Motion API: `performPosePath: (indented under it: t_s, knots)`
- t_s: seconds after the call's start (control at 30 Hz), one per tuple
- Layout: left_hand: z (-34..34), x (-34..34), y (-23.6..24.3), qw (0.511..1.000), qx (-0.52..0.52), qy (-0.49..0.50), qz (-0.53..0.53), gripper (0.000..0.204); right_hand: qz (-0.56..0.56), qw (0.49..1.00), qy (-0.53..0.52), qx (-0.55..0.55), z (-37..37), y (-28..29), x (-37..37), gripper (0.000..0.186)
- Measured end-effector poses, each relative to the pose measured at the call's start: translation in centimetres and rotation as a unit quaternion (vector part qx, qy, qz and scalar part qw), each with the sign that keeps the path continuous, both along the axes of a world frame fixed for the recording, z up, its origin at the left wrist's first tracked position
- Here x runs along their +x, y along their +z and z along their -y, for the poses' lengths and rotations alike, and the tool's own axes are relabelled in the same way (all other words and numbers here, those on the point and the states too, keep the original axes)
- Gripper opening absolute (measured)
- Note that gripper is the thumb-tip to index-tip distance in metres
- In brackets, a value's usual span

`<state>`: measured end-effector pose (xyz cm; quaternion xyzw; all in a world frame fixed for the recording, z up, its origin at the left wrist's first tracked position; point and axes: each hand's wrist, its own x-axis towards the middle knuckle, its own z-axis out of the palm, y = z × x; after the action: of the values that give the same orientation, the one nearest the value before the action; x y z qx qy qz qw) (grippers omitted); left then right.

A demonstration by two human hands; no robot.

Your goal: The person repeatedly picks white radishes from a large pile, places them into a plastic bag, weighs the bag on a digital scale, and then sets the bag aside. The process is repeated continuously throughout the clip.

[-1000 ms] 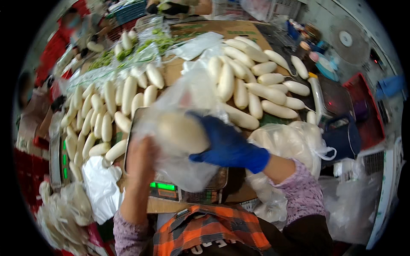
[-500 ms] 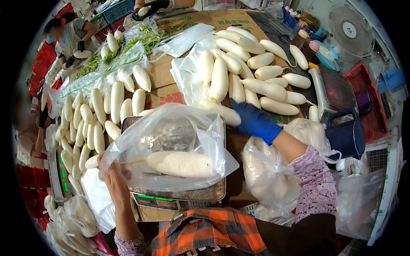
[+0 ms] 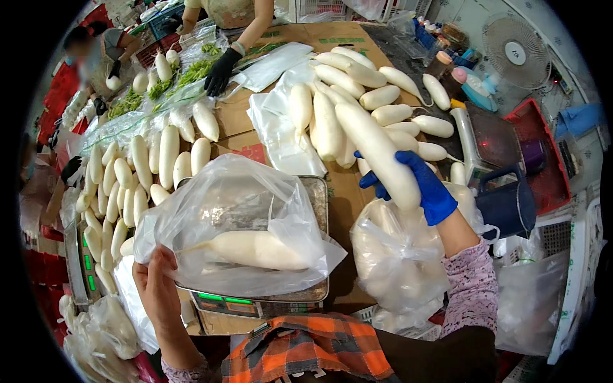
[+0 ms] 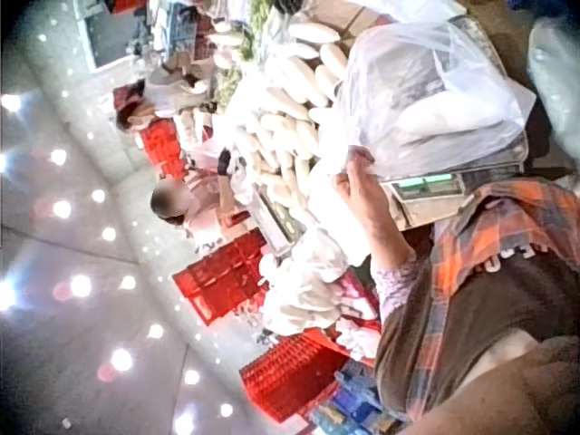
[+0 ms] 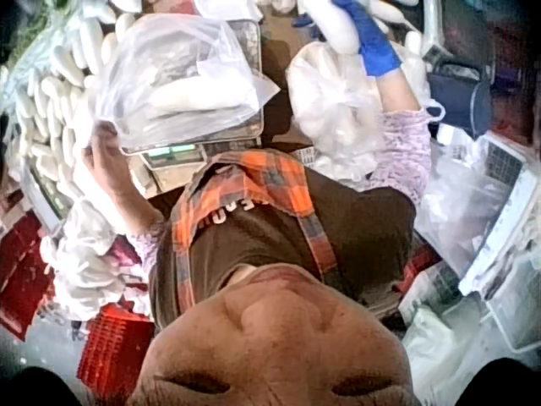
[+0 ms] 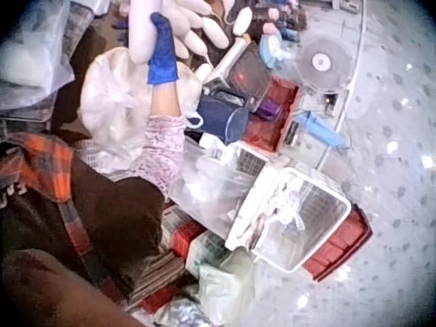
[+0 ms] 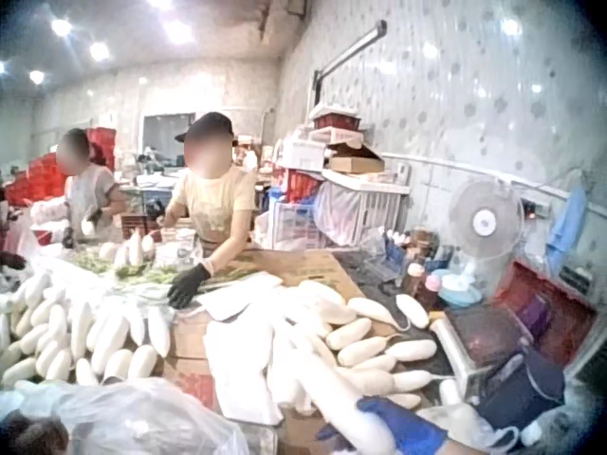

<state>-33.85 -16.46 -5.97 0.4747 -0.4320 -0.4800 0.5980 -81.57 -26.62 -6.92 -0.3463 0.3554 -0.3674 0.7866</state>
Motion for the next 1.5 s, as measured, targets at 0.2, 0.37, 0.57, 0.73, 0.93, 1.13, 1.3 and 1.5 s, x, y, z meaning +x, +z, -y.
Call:
performPosePath:
  t_s: [0.2, 0.37, 0.57, 0.73, 0.93, 1.13, 1.3, 1.5]
  knots:
    - [1.0, -3.1, 1.9, 0.999, -0.007, -0.002, -0.036, 0.031, 0.172, 0.983, 0.052, -0.045, -2.6, 4.8, 3.7, 0.08]
    - [1.3, -5.1, 4.7, 0.992, 0.07, -0.031, 0.096, 0.014, 0.09, 0.965, 0.047, -0.243, -3.5, 6.9, 14.6, 0.082]
    - [2.6, -4.8, 6.7, 0.997, 0.034, -0.043, 0.057, 0.051, -0.349, 0.806, 0.131, -0.46, -1.2, 3.6, 19.7, 0.077]
    - [3.4, -5.5, 7.6, 0.992, 0.037, -0.085, 0.089, 0.072, -0.474, 0.703, 0.125, -0.515, 2.0, -2.7, 17.6, 0.066]
    - [4.2, -5.7, 6.7, 0.995, 0.021, -0.079, 0.062, 0.077, -0.589, 0.634, -0.213, -0.454, 9.6, -2.2, 13.4, 0.08]
    - [5.0, -5.8, 6.5, 0.996, 0.016, -0.082, 0.022, 0.08, -0.615, 0.694, -0.201, -0.318, 14.4, -11.0, 8.7, 0.12]
    - [4.6, -4.9, 6.0, 0.993, 0.059, -0.096, 0.02, 0.08, 0.014, 0.988, -0.11, -0.105, 8.3, -2.3, 9.3, 0.081]
    - [3.6, -4.9, 7.3, 0.992, 0.044, -0.117, 0.025, 0.075, -0.004, 0.96, 0.09, -0.265, -0.5, 6.2, 15.6, 0.083]
